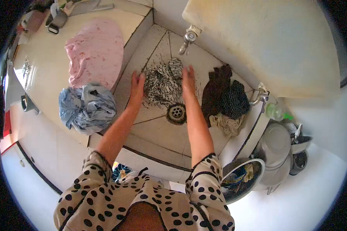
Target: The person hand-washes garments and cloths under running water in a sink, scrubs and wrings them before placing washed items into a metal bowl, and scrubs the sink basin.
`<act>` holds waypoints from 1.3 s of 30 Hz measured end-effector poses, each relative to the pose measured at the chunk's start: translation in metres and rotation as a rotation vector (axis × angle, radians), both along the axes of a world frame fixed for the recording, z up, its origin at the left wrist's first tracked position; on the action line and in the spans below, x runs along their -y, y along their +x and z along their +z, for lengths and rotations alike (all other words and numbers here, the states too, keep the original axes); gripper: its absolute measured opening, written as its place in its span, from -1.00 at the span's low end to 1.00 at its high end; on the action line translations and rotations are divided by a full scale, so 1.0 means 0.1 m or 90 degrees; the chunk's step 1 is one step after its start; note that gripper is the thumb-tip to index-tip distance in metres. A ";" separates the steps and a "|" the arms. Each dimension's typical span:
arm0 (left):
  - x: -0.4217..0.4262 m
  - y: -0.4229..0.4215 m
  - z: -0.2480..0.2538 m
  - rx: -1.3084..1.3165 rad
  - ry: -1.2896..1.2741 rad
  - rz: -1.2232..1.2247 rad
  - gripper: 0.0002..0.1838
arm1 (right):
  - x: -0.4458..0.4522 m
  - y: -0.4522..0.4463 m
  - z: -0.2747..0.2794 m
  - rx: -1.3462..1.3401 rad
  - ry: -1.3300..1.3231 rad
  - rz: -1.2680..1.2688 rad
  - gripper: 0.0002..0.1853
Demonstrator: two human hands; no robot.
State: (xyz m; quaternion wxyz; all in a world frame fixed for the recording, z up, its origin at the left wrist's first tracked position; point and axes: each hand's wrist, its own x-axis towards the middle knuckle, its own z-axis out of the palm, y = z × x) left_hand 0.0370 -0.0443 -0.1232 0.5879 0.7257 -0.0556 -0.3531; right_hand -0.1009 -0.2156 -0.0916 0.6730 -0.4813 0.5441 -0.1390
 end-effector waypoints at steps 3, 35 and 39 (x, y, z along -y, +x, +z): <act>0.71 -0.01 0.49 0.085 0.019 -0.028 -0.36 | 0.01 0.39 -0.12 -0.024 -0.045 0.081 -0.41; 0.68 0.01 0.05 0.600 -0.016 -0.306 -0.58 | -0.03 0.56 -0.26 -0.110 -0.638 0.055 -0.74; 0.33 -0.20 -0.34 0.666 0.060 -0.376 -0.43 | -0.38 0.38 -0.60 -0.074 -0.732 0.147 -0.71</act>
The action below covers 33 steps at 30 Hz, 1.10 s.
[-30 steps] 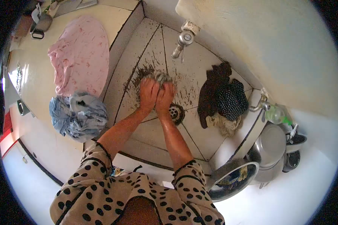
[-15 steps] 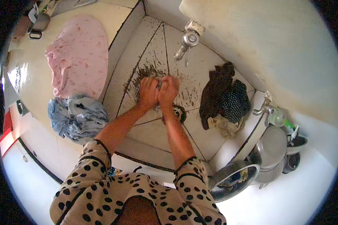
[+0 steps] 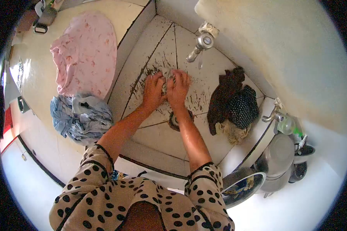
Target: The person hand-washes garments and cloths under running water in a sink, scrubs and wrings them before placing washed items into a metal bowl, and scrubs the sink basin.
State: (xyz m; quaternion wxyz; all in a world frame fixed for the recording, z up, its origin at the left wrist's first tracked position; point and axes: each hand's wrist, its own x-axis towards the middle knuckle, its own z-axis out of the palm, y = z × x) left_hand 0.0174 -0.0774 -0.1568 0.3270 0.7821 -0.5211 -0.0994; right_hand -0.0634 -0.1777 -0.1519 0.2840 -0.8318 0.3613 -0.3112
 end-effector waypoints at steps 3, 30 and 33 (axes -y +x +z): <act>0.00 -0.02 -0.13 0.026 0.038 -0.012 -0.36 | 0.04 0.00 -0.22 -0.072 -0.013 0.049 -0.65; -0.26 -0.02 -0.01 0.073 0.079 0.037 0.00 | -0.28 0.04 0.10 -0.189 -0.190 0.125 -0.78; -0.30 0.02 0.12 0.027 0.053 0.006 -0.04 | 0.09 0.16 -0.10 -0.319 0.028 0.113 -0.78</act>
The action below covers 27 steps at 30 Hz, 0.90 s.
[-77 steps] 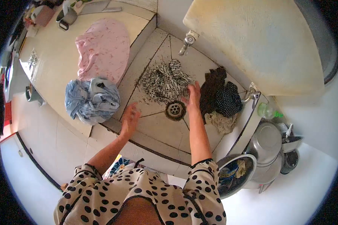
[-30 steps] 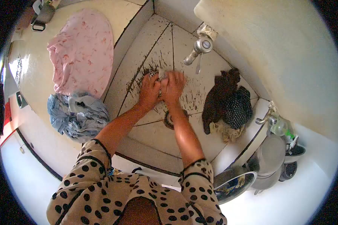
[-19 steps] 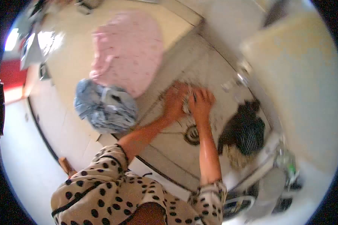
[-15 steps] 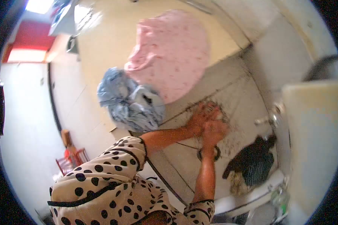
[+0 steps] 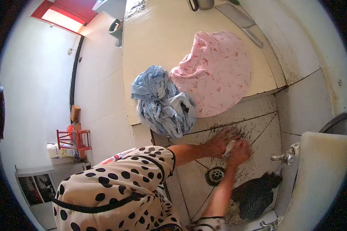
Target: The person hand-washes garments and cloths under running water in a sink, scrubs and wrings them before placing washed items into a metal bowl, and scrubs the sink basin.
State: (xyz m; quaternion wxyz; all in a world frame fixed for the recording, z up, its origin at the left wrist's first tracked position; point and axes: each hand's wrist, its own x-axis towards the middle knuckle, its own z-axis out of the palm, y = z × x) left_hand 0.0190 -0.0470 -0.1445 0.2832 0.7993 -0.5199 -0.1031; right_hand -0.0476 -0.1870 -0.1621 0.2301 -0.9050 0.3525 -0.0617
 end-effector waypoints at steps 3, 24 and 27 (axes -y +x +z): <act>0.06 -0.07 -0.01 0.010 0.043 0.010 -0.08 | 0.47 0.34 -0.17 0.202 -0.274 0.075 -0.79; 0.14 -0.01 -0.10 0.037 0.109 0.028 -0.20 | -0.30 0.14 0.26 0.106 -0.116 -0.189 -0.67; 0.13 -0.02 -0.23 0.005 -0.005 0.073 -0.18 | -0.67 -0.07 0.09 0.184 -0.070 -0.067 -0.74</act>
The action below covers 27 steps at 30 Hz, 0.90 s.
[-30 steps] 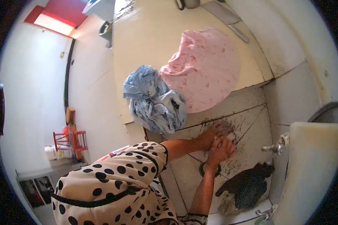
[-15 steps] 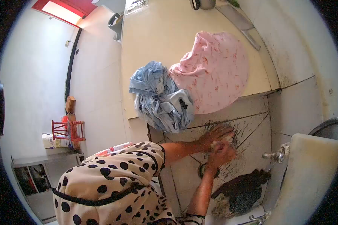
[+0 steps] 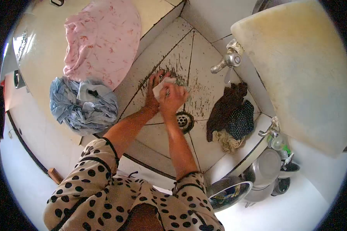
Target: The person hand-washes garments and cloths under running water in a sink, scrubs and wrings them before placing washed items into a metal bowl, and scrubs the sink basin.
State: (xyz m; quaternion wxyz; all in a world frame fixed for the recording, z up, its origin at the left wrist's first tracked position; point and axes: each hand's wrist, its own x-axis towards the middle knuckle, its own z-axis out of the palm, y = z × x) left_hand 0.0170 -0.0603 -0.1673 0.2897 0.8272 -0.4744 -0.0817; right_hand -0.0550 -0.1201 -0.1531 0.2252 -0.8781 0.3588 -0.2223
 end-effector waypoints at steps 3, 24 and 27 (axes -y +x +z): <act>-0.01 0.00 0.27 -0.033 0.074 -0.005 -0.12 | 0.78 0.28 -0.21 -0.013 -0.036 -0.028 -0.84; -0.01 -0.07 0.18 0.032 0.116 -0.029 -0.15 | 0.80 0.18 0.65 0.294 0.263 -0.122 -0.69; 0.01 -0.04 0.25 0.092 0.126 0.004 -0.19 | 0.87 -0.19 1.33 0.434 0.170 -0.133 -0.68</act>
